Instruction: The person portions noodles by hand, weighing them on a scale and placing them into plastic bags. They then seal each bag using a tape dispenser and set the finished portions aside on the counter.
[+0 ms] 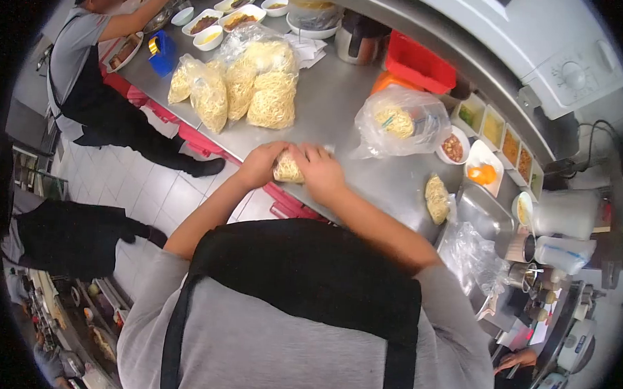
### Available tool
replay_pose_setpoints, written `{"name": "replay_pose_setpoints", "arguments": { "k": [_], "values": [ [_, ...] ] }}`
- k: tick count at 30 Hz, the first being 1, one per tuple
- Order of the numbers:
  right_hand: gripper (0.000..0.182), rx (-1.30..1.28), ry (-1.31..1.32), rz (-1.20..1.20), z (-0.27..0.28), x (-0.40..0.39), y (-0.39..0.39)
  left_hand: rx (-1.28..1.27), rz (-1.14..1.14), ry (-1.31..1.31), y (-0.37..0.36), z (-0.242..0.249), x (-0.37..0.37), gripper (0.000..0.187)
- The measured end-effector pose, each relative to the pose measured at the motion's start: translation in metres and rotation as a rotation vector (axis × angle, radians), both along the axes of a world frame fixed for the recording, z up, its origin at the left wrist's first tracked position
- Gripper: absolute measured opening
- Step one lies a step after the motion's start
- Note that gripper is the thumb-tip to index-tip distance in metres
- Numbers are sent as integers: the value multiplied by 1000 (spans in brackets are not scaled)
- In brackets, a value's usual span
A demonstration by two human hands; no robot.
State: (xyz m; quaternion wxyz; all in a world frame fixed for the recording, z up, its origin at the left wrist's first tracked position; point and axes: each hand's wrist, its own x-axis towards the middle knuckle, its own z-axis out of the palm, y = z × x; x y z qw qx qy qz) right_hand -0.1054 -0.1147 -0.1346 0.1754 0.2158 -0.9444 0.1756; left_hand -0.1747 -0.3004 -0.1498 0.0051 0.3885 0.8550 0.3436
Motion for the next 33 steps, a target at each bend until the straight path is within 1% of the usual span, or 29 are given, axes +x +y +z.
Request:
{"name": "replay_pose_setpoints", "arguments": {
  "k": [1,2,5,7,9,10,11,13,15,16,17,19,22,24,27,30,33],
  "values": [
    [59,-139,-38,12,10,10,5,-10,-7,-29,3,9,5,44],
    [61,-278,-81,28,21,22,10,25,-12,39,8,26,12,42],
    [64,-497,-96,-115,83,65,32,193,-112,55,35,99,33,48],
    [61,-489,128,-160,106,70,66,479,-218,169,66,137,29,59],
    [60,-574,315,-150,131,56,100,447,-253,267,97,141,6,64],
    [60,-671,274,-160,135,47,118,430,-269,319,106,142,-2,67],
    [59,-770,232,-167,135,37,133,290,-307,396,112,135,-6,66],
    [59,-905,66,-85,121,17,154,1,-371,546,124,111,-13,64],
    [63,-1034,-88,-7,100,0,162,-163,-340,534,134,94,-19,54],
    [64,-927,-103,-15,90,-8,163,-245,-323,524,138,88,-21,50],
    [66,-822,-117,-21,80,-15,164,-258,-273,533,138,84,-23,45],
    [65,-751,-189,-50,66,-18,165,-286,-172,554,131,77,-28,37],
    [62,-575,-264,-90,64,-22,166,-268,-105,436,126,66,-25,30],
    [59,-456,-291,-111,65,-22,167,-205,-120,439,123,61,-25,29],
    [51,-128,-343,-181,70,-31,165,-104,-152,461,123,66,-19,28],
    [50,116,-446,-288,78,-47,144,2,-227,519,134,68,-3,28],
    [53,243,-493,-359,61,-62,137,73,-280,540,144,62,12,27]
  ]
}}
